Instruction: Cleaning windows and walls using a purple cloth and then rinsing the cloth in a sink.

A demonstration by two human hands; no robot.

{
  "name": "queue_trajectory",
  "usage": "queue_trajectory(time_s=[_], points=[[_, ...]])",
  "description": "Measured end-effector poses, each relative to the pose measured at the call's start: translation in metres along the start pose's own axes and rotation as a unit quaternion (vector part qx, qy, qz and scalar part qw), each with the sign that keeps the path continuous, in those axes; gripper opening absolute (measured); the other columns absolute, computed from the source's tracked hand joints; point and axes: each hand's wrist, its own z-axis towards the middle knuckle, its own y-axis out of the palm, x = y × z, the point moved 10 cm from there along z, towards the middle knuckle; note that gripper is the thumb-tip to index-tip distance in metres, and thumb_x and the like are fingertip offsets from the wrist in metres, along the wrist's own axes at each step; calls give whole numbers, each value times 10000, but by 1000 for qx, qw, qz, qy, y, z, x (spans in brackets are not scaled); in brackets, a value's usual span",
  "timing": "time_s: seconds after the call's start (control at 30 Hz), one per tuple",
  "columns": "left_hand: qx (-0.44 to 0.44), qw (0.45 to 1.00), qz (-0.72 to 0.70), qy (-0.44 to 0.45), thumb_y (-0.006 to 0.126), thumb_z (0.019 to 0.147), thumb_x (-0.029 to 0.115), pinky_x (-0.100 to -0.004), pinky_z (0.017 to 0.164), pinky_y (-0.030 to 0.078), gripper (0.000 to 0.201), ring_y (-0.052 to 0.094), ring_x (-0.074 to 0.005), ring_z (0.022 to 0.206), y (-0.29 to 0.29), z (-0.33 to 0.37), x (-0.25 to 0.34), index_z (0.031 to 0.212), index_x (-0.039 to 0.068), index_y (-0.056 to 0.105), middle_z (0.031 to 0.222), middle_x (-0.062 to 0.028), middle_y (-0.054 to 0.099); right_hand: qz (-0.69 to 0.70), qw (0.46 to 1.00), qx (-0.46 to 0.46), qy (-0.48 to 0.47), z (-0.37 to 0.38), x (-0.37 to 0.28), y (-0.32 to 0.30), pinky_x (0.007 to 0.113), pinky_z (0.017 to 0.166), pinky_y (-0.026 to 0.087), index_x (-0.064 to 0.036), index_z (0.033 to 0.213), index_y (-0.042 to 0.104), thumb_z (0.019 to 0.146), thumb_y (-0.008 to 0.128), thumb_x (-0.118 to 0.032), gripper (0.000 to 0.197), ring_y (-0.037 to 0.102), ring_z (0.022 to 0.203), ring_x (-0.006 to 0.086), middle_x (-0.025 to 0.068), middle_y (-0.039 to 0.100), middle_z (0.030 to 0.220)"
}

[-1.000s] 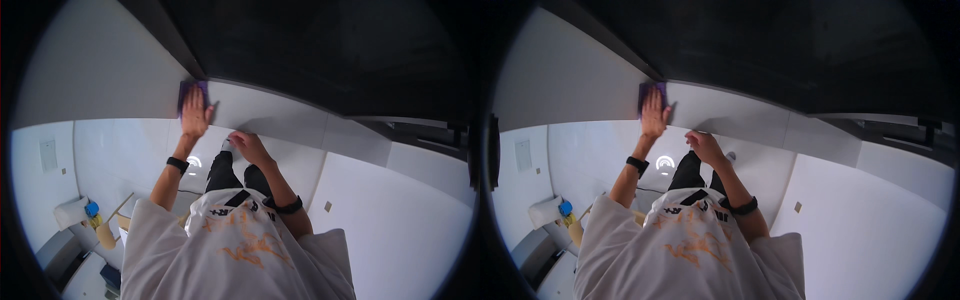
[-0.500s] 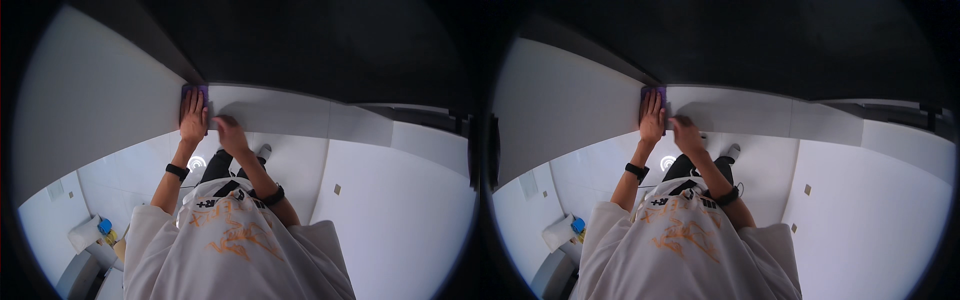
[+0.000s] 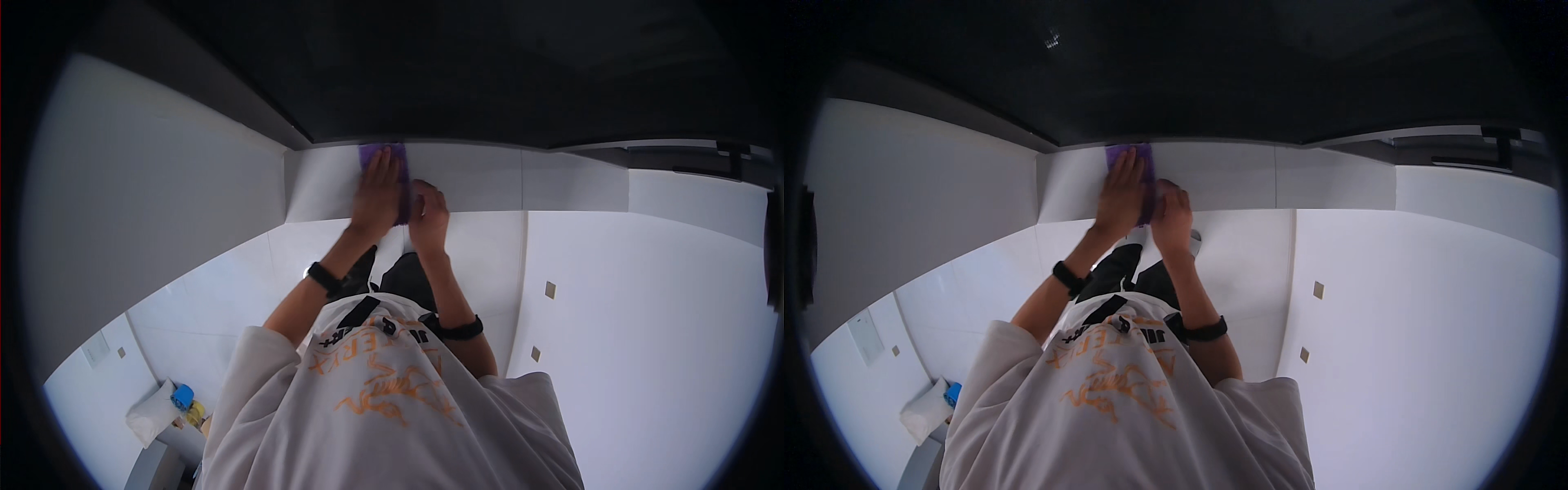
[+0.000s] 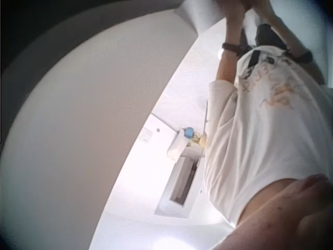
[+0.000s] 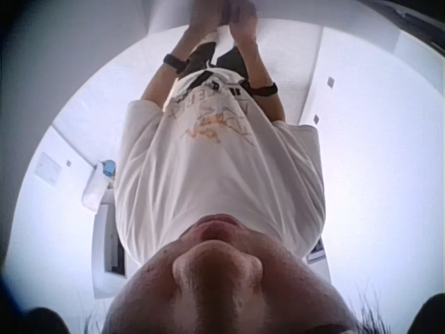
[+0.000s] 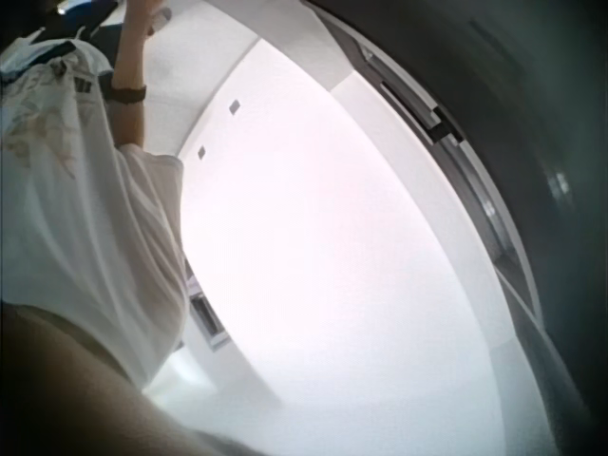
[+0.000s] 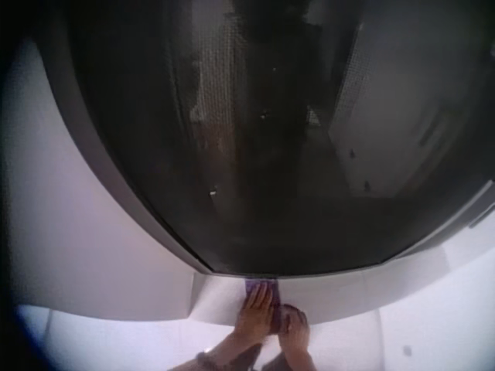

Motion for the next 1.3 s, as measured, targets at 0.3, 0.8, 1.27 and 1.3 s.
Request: queue_trajectory(time_s=[0.3,0.8,1.27,1.3], points=[[-33,988,80,126,470,909,91,-419,1122,299,447,355,-319,1363,-61,-17,-42,1346,-1,473,1488,-187,334,-76,986,-85,-123,-25,-72,91,435,1077,363,69,1343,397,825,556,-27,550,428,1288,382,255,405,1405],[-17,996,-31,87,526,885,65,-420,1097,326,459,394,-377,1302,-65,-14,-33,1330,-31,464,1424,-224,393,-130,983,-62,-117,-15,-67,52,395,1061,383,74,1350,399,854,490,-88,529,437,1289,323,223,436,1399],[100,951,260,-132,512,935,338,-547,953,371,481,423,-453,1124,-57,-18,-110,1333,70,478,1242,-269,418,-177,975,-78,-108,-11,-18,42,421,1056,382,65,1342,423,796,500,-18,558,430,1296,335,201,415,1434],[95,953,255,-130,502,943,332,-550,957,366,477,422,-451,1122,-58,-17,-106,1355,95,466,1236,-276,419,-176,975,-80,-110,-11,-18,42,421,1056,382,65,1342,423,796,500,-18,558,430,1296,335,201,415,1434]])
